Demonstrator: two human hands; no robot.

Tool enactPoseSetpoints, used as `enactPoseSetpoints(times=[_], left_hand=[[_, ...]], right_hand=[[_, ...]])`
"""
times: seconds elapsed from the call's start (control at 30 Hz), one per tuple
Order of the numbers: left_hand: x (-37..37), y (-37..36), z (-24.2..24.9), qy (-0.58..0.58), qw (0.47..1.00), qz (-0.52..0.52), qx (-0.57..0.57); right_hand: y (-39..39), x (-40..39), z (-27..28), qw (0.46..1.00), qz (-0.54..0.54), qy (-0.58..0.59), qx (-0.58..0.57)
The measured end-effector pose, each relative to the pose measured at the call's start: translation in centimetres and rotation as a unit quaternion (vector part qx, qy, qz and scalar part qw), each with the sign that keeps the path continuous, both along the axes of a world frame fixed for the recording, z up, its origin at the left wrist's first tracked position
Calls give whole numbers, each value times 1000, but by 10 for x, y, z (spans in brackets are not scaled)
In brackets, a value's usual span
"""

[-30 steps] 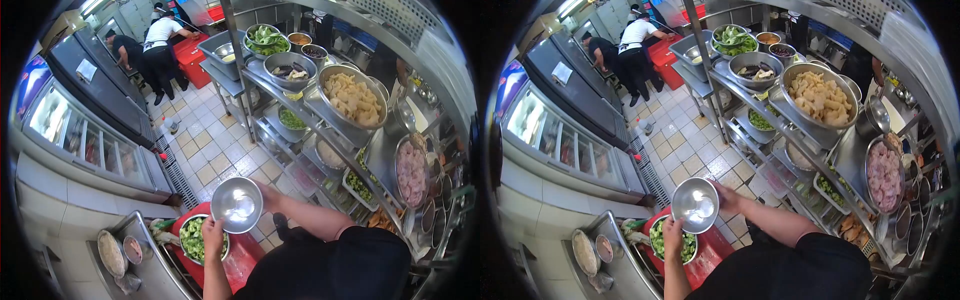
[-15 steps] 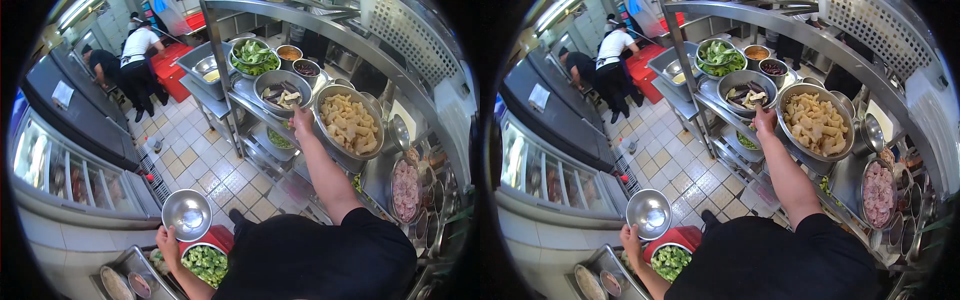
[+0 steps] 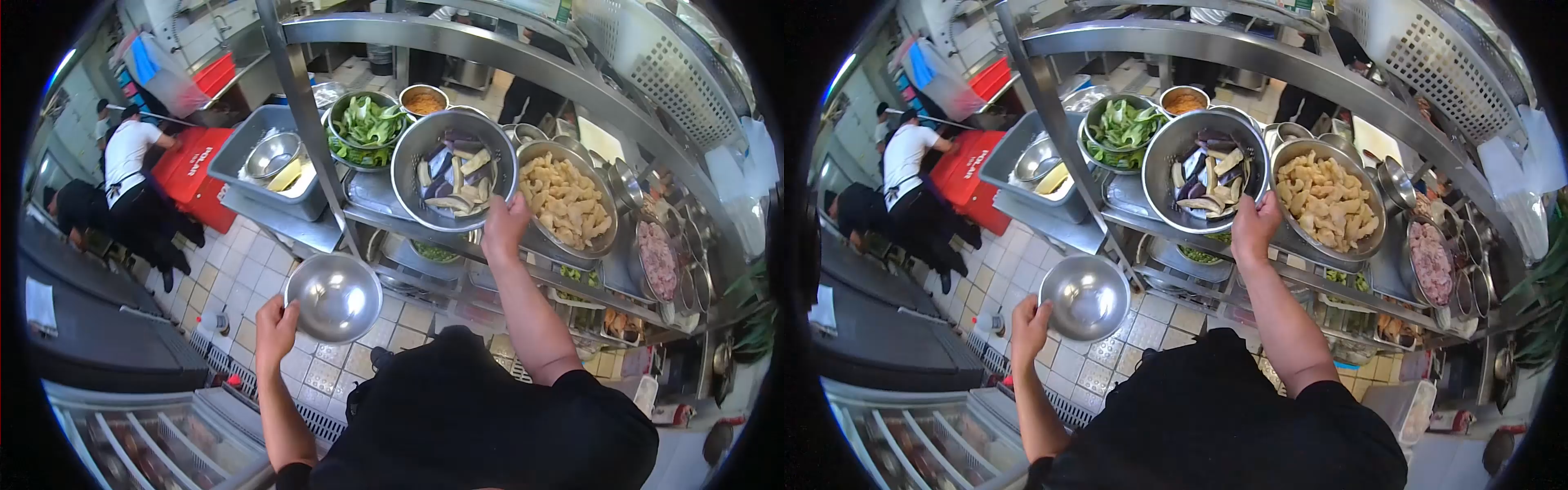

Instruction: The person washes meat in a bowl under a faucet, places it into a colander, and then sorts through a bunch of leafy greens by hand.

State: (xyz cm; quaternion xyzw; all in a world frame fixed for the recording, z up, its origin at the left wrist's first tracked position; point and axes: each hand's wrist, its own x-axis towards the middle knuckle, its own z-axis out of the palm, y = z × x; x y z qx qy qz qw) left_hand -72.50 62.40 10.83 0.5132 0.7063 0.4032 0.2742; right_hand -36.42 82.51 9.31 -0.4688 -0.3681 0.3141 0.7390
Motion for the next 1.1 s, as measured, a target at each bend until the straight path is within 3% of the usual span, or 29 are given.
enactPoseSetpoints(times=[0.1, 0.17, 0.23, 0.3, 0.4, 0.43, 0.5, 0.53, 0.77, 0.93, 1.1], left_hand=[[19, 78, 5, 17, 996, -81, 34], [39, 128, 1, 89, 988, -119, 31], [69, 176, -11, 45, 987, -147, 44], [102, 212, -8, 77, 980, -167, 81], [140, 258, -25, 54, 979, -184, 65], [150, 268, -29, -7, 981, -193, 30], [166, 273, -25, -68, 977, -203, -4], [172, 274, -23, -96, 975, -200, -31], [180, 274, -43, -183, 960, -201, -68], [178, 263, -48, -223, 953, -198, -62], [162, 269, -66, -126, 961, -242, -48]], right_hand=[[-9, -7, 49, 996, -57, -3, 72], [-5, 11, 57, 993, -70, -61, 74], [3, 21, 68, 976, -95, -170, 95], [17, 28, 66, 975, -99, -173, 99], [26, 25, 61, 954, -111, -270, 72], [28, 30, 50, 954, -115, -269, 71], [22, 17, 55, 920, -122, -360, 96], [27, 24, 43, 875, -161, -445, 102], [39, 39, 35, 789, -131, -573, 182], [40, 48, 43, 766, -122, -589, 226], [39, 54, 53, 772, -150, -564, 252]])
